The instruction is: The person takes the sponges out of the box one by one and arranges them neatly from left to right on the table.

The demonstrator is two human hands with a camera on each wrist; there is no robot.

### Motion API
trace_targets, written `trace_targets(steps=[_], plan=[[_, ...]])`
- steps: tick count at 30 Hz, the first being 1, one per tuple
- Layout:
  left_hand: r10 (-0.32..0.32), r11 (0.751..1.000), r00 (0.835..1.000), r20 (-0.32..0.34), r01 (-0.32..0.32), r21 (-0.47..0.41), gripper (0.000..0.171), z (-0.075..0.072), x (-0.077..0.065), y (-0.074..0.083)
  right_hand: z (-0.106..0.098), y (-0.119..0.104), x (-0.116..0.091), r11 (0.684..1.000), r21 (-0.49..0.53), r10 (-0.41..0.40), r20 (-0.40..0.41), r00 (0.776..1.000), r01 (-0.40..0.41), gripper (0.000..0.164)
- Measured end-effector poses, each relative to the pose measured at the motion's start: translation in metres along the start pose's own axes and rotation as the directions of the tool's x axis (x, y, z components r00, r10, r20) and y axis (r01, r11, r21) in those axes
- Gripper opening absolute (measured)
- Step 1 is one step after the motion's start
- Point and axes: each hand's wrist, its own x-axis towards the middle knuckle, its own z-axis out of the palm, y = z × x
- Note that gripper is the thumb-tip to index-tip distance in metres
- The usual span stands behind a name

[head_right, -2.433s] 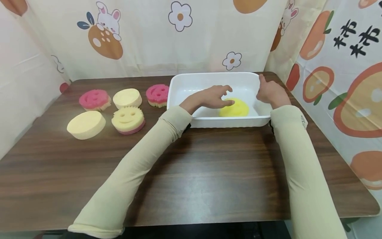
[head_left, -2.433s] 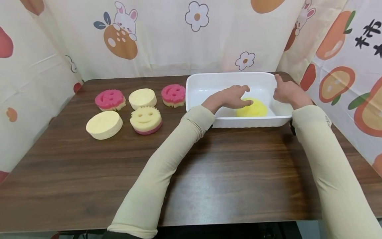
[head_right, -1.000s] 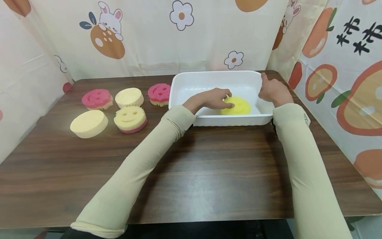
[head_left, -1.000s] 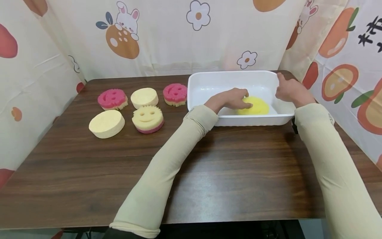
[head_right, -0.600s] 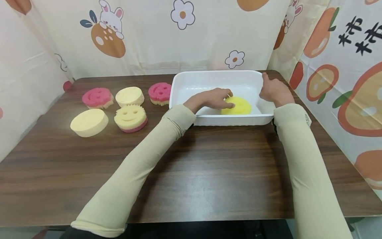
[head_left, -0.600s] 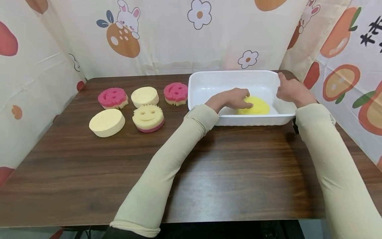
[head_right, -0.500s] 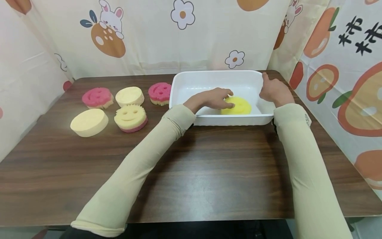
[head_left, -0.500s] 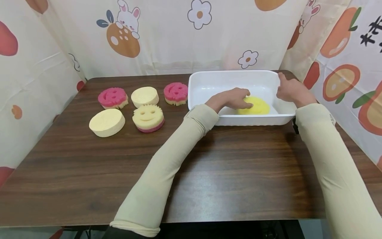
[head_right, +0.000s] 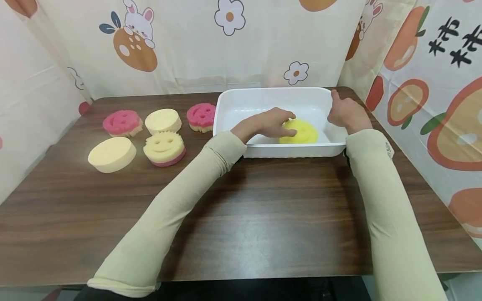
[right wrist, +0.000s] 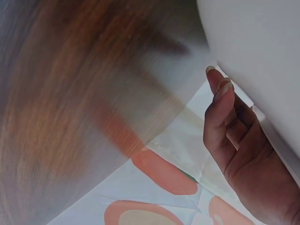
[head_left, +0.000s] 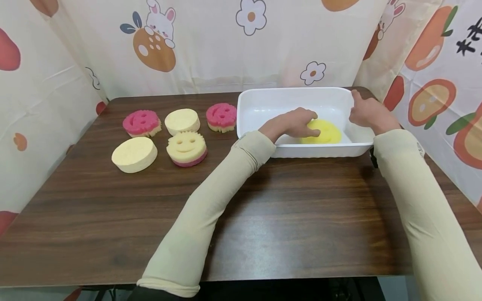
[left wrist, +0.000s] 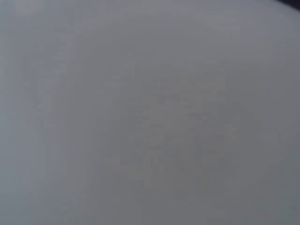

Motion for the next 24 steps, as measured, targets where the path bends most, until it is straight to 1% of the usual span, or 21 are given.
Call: trace_targets(steps=[8,15,19,24], plan=[[-0.001,1.0,1.0,0.006,0.002,-0.009,0.063,-0.001,-0.0005,-0.0005,-0.0001,-0.0016,-0.001,1.0,0.002,0.011,0.004,1.0,-0.011,0.085],[0.036,0.999,0.999,-0.014,-0.037,-0.004,0.064,-0.0021,-0.0019,-0.0005,-0.0006,-0.0013,-0.0016,1.0,0.01,0.024,0.001,1.0,-0.024,0.086],[0.06,0.997,0.998,-0.024,-0.061,-0.037,0.063,-0.0027,-0.0035,-0.0003,-0.0008,-0.0014,-0.0012,0.999,0.018,0.036,0.005,0.999,-0.036,0.089],[0.076,0.993,0.996,-0.036,-0.079,-0.084,0.062,-0.0023,-0.0056,-0.0015,-0.0001,-0.0021,-0.0002,0.999,0.027,0.031,0.012,0.999,-0.032,0.088]])
